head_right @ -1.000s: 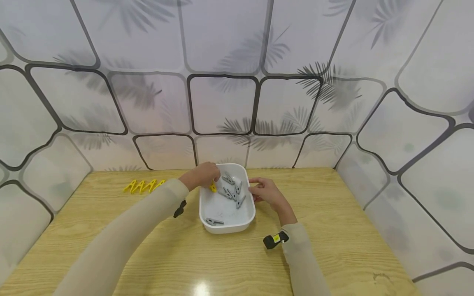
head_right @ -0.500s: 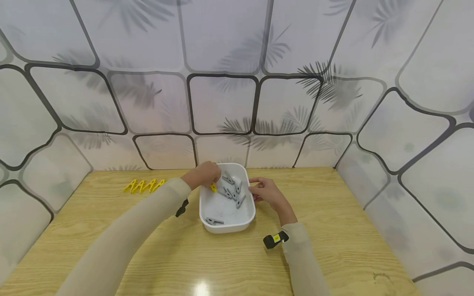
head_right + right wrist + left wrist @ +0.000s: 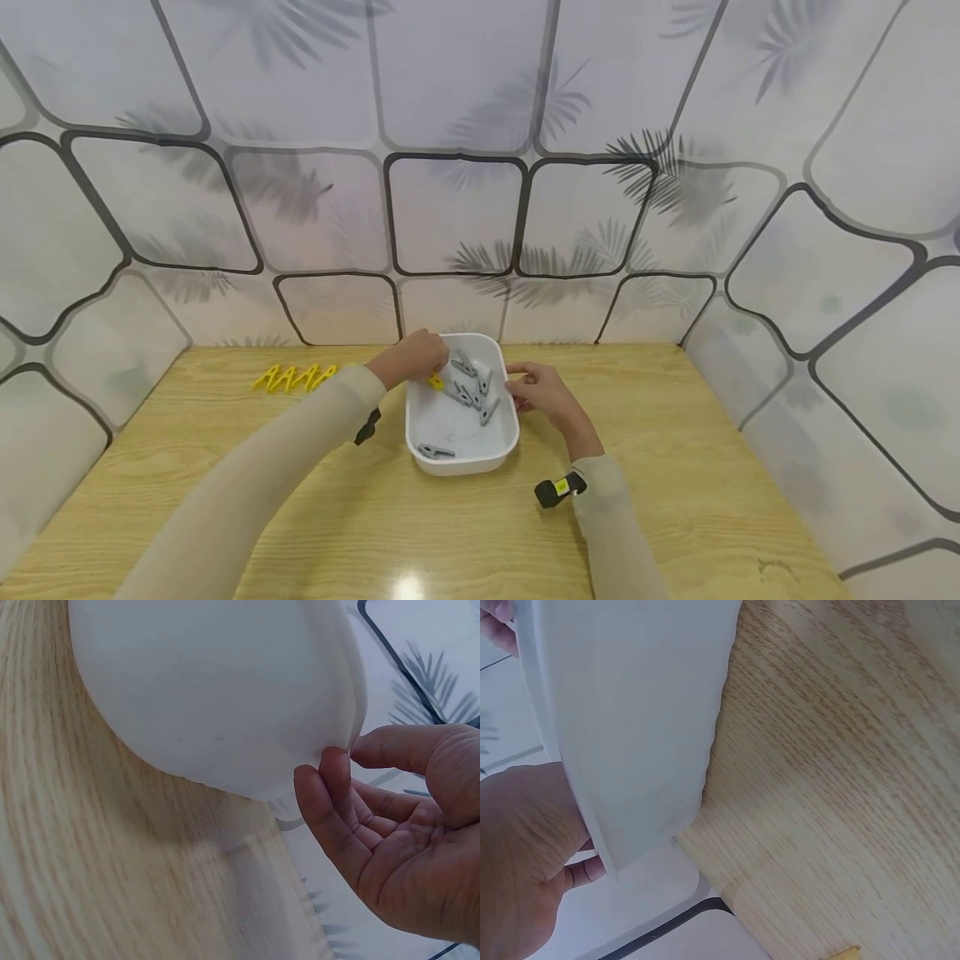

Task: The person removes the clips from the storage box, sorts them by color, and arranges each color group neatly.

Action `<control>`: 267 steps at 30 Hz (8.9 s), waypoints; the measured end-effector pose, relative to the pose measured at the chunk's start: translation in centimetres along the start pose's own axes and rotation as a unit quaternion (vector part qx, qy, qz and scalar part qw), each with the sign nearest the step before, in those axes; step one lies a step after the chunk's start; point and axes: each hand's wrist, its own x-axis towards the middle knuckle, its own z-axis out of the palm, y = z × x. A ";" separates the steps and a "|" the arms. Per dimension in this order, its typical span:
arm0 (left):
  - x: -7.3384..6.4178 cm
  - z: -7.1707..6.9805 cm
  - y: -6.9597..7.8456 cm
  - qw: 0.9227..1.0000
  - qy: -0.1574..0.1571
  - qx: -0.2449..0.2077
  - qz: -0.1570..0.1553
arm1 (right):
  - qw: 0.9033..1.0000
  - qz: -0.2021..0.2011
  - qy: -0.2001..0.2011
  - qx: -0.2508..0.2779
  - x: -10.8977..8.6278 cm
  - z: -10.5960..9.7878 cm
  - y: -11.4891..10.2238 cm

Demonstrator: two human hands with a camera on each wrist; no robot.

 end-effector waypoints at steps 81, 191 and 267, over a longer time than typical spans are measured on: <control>-14.4 0.1 -5.6 0.814 0.346 -0.421 -0.199 | 1.000 0.011 0.001 -0.003 -0.1 0.0 0.1; -9.4 8.4 -3.0 0.863 0.257 -0.246 -0.358 | 1.000 0.002 -0.005 -0.015 -0.2 0.3 -0.2; -10.1 7.3 -3.0 0.859 0.318 -0.225 -0.332 | 1.000 0.011 0.002 -0.012 -0.3 0.3 -0.2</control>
